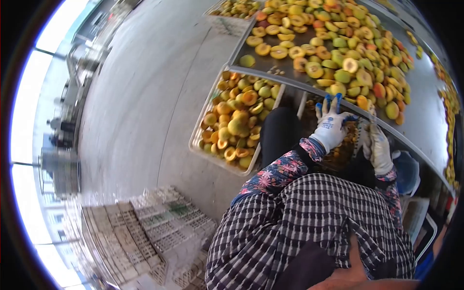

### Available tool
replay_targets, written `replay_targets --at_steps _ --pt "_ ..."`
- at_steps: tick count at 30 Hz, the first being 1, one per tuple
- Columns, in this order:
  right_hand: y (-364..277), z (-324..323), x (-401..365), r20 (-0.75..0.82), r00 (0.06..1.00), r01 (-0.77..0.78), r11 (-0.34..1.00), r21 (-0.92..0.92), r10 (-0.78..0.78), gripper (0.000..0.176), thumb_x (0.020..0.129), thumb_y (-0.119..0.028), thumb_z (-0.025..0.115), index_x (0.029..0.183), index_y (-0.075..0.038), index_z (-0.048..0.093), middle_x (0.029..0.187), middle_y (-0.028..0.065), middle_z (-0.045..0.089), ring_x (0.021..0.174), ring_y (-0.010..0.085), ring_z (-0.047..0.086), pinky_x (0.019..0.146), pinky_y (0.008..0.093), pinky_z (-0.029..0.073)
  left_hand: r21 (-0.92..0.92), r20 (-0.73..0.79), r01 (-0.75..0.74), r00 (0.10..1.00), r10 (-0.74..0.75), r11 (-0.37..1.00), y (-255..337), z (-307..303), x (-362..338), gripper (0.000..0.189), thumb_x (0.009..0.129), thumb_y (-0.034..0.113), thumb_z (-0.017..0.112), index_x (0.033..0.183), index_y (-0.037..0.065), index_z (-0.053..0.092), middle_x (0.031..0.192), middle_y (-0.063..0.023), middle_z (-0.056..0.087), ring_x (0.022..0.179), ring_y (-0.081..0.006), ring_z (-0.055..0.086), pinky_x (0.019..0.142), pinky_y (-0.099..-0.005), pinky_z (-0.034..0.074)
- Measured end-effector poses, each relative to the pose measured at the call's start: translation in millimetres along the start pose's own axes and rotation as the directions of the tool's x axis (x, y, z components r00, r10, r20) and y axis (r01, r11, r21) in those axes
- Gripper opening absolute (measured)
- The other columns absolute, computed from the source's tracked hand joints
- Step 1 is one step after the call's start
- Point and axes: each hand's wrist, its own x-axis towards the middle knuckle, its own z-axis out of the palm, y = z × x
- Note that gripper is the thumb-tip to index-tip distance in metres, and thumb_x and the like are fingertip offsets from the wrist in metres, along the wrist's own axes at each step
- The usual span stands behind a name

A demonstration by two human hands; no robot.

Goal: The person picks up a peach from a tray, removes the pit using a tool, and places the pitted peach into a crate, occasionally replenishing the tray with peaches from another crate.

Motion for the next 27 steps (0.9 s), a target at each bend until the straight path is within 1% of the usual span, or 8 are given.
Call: replay_targets --at_steps 5,9,11,15,18,21,24,27 --pt "-6 -16 3 0.081 0.996 0.033 0.998 -0.044 -0.029 0.040 0.096 -0.050 0.057 0.104 -0.012 0.060 0.057 -0.0076 0.040 0.038 0.0052 0.035 0.034 0.0213 0.024 -0.348 -0.337 -0.081 0.940 -0.044 0.934 -35 -43 -19 0.043 0.077 -0.001 0.071 0.116 0.017 0.071 0.154 -0.0217 0.029 0.142 -0.0460 0.023 0.114 -0.0466 0.032" --pt "-9 -13 6 0.100 0.995 -0.004 0.999 -0.051 0.009 0.038 0.097 -0.050 0.056 0.104 -0.013 0.060 0.057 -0.0071 0.040 0.040 0.0054 0.037 0.035 0.0210 0.025 -0.799 -0.468 -0.204 0.802 -0.372 0.565 -99 -110 -60 0.046 0.091 -0.014 0.049 0.131 0.007 0.057 0.144 -0.0082 0.045 0.128 -0.0203 0.052 0.103 -0.0306 0.046" --pt "-11 -7 4 0.110 0.994 -0.006 0.998 -0.066 0.013 0.038 0.097 -0.050 0.056 0.104 -0.013 0.059 0.058 -0.0069 0.040 0.040 0.0055 0.037 0.035 0.0210 0.025 -0.124 -0.658 0.146 0.728 -0.191 0.982 -137 -153 -90 0.036 0.091 -0.006 0.055 0.123 0.007 0.064 0.133 -0.0112 0.057 0.122 -0.0240 0.055 0.102 -0.0345 0.046" --pt "-15 6 3 0.129 0.992 0.026 0.994 -0.104 -0.012 0.038 0.097 -0.049 0.056 0.103 -0.012 0.058 0.059 -0.0065 0.041 0.040 0.0058 0.037 0.035 0.0210 0.026 0.022 -0.724 0.463 0.619 -0.305 0.886 -219 -199 -142 0.037 0.088 -0.004 0.054 0.120 0.010 0.066 0.117 -0.0183 0.063 0.110 -0.0340 0.061 0.096 -0.0392 0.050" --pt "-15 11 5 0.107 0.994 -0.002 0.990 -0.140 0.017 0.039 0.097 -0.050 0.055 0.104 -0.012 0.058 0.058 -0.0058 0.040 0.040 0.0061 0.037 0.035 0.0212 0.026 0.288 -0.648 0.795 0.572 -0.503 0.533 -286 -196 -173 0.049 0.096 0.026 0.052 0.143 0.018 0.047 0.149 -0.0183 0.040 0.136 -0.0390 0.040 0.112 -0.0519 0.032" --pt "-16 17 2 0.170 0.985 0.034 0.991 -0.129 -0.011 0.040 0.097 -0.050 0.056 0.104 -0.011 0.057 0.058 -0.0052 0.040 0.039 0.0063 0.037 0.034 0.0215 0.026 0.302 -0.261 0.885 0.434 -0.862 0.354 -337 -176 -195 0.059 0.097 0.049 0.042 0.149 0.019 0.040 0.159 -0.0152 0.025 0.147 -0.0397 0.018 0.118 -0.0569 0.011" --pt "-15 24 0 0.094 0.995 -0.010 0.988 -0.153 0.024 0.041 0.096 -0.051 0.056 0.106 -0.011 0.056 0.057 -0.0045 0.040 0.039 0.0069 0.036 0.035 0.0219 0.027 0.229 -0.527 0.890 0.454 -0.718 0.395 -309 -172 -174 0.061 0.098 0.055 0.037 0.148 0.021 0.042 0.159 -0.0147 0.027 0.149 -0.0359 0.014 0.120 -0.0526 0.003" --pt "-9 34 -2 0.084 0.996 0.000 0.983 -0.181 0.016 0.046 0.095 -0.056 0.055 0.105 -0.011 0.055 0.057 -0.0055 0.035 0.039 0.0063 0.034 0.036 0.0215 0.024 0.373 -0.362 0.669 0.743 -0.563 0.643 -267 -155 -151 0.079 0.088 0.061 0.056 0.152 0.020 0.033 0.160 -0.0130 0.025 0.150 -0.0317 0.015 0.120 -0.0522 0.001"
